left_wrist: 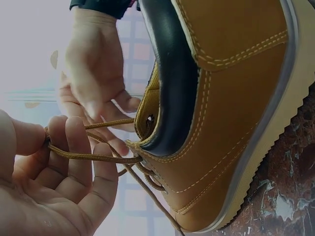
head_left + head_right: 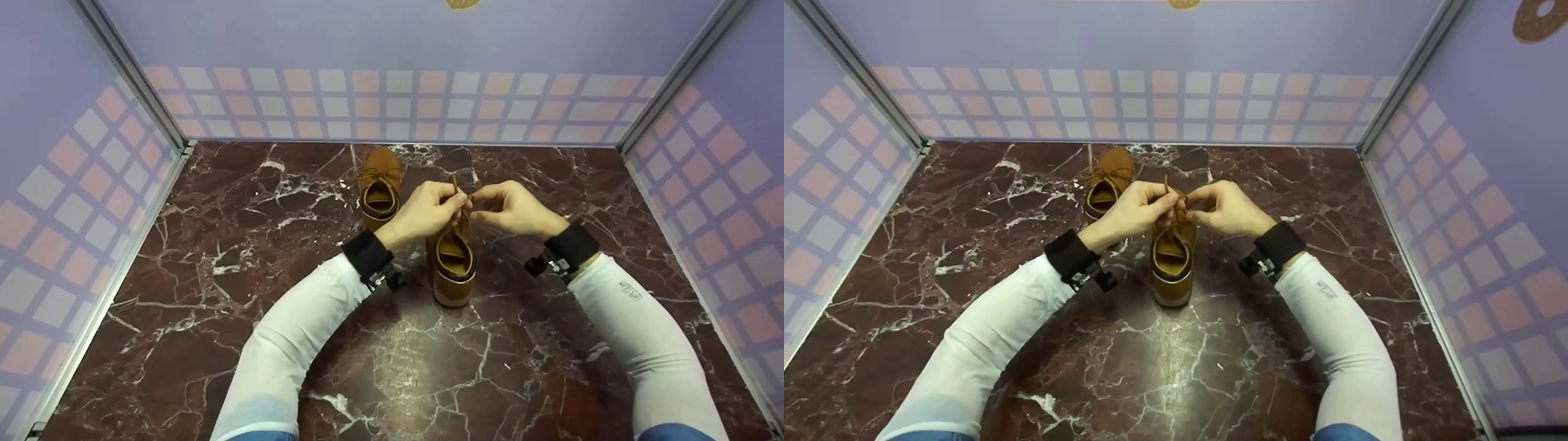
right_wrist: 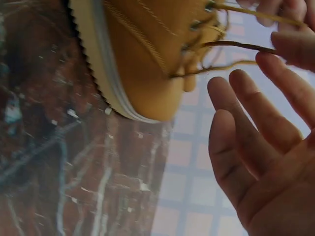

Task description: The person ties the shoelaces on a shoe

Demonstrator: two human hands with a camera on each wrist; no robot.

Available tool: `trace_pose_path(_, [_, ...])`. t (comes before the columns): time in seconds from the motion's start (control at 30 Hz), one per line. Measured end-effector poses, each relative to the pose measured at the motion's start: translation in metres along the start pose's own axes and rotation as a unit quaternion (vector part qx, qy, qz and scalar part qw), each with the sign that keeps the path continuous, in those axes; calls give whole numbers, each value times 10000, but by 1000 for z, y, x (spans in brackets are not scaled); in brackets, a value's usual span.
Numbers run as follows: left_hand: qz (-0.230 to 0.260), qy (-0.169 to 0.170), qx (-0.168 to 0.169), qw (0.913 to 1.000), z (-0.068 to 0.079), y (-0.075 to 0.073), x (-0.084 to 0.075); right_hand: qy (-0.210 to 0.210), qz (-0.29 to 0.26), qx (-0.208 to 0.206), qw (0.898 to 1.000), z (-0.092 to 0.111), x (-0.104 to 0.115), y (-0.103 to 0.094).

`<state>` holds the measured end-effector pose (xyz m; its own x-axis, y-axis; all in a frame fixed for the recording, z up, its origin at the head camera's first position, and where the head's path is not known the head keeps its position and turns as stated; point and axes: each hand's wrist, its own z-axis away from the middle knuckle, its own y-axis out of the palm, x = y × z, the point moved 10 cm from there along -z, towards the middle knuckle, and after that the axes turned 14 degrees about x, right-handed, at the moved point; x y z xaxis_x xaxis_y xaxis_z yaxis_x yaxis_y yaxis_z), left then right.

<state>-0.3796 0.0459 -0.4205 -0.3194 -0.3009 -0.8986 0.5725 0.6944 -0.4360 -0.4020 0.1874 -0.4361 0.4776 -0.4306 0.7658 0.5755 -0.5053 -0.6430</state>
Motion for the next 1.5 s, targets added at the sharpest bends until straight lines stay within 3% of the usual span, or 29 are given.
trace_pose_path(0.17, [66, -8, -20, 10000, 1, 0, 4, 35, 53, -13, 10000, -6, -5, 14])
trace_pose_path(0.27, [130, -48, -37, 9999, 2, 0, 6, -113, 130, -280, 9995, -6, -3, 15])
trace_pose_path(0.43, [440, -88, -2, 9990, 3, 1, 8, -290, -186, -840, 9959, 1, 4, 4])
trace_pose_path(0.6, [769, -102, -61, 9970, 3, -1, 9, -477, -431, -1557, 9857, 15, 20, -16])
trace_pose_path(0.77, [871, -169, -123, 9960, 5, -4, 10, -925, -948, -2148, 9676, 31, 39, -32])
trace_pose_path(0.87, [898, -175, -119, 9957, 4, -4, 9, -1176, -1161, -2169, 9621, 36, 50, -34])
trace_pose_path(1.23, [974, -220, -97, 9950, 4, -5, 11, -1507, -1302, -1683, 9654, 39, 79, -13])
trace_pose_path(1.5, [956, -330, -133, 9948, 5, -6, 14, -1407, -829, -1699, 9718, 38, 79, -5])
